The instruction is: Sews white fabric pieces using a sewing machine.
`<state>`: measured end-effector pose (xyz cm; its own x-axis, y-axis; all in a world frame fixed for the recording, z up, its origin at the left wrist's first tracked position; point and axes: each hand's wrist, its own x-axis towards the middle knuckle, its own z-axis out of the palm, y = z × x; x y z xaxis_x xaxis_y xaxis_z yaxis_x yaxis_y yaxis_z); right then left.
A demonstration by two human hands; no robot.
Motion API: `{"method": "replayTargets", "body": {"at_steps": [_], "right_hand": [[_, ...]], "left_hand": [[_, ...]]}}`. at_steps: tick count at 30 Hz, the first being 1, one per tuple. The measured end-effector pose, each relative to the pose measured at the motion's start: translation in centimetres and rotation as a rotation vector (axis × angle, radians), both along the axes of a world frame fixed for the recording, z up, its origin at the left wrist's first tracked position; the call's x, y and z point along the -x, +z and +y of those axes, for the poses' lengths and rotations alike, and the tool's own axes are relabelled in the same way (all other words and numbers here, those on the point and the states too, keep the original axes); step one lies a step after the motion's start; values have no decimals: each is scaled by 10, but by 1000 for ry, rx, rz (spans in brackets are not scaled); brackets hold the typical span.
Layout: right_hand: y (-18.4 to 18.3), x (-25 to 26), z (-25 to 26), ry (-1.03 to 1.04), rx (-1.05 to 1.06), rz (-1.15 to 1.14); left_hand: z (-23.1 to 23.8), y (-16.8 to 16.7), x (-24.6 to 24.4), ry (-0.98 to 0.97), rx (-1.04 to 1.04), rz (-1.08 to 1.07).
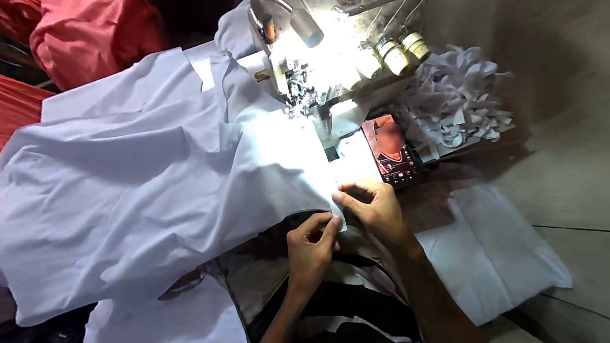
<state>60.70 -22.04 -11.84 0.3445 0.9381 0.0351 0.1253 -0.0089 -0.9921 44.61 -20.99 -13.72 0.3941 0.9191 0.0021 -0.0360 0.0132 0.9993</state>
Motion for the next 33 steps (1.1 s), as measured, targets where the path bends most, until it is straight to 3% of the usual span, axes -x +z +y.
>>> {"method": "replayTargets", "body": {"at_steps": [8, 12, 16, 18, 21, 25, 28, 33], "right_hand": [[-3, 1, -5, -1, 8, -14], [-2, 2, -6, -18, 29, -20], [2, 3, -8, -20, 22, -23], [7, 3, -9, -12, -12, -29], [16, 4, -11, 8, -65, -44], [9, 7, -8, 9, -72, -79], [-3, 12, -6, -42, -44, -129], [-11, 14, -4, -90, 5, -131]], "left_hand": [[6, -4, -1, -28, 15, 85], [14, -1, 9, -254, 218, 204], [23, -19, 22, -571, 459, -298], [22, -23, 24, -453, 543, -432], [22, -1, 19, 45, 603, -553], [38, 15, 23, 484, 411, -571], [39, 11, 32, 594, 316, -595], [34, -3, 42, 600, 321, -665]]}}
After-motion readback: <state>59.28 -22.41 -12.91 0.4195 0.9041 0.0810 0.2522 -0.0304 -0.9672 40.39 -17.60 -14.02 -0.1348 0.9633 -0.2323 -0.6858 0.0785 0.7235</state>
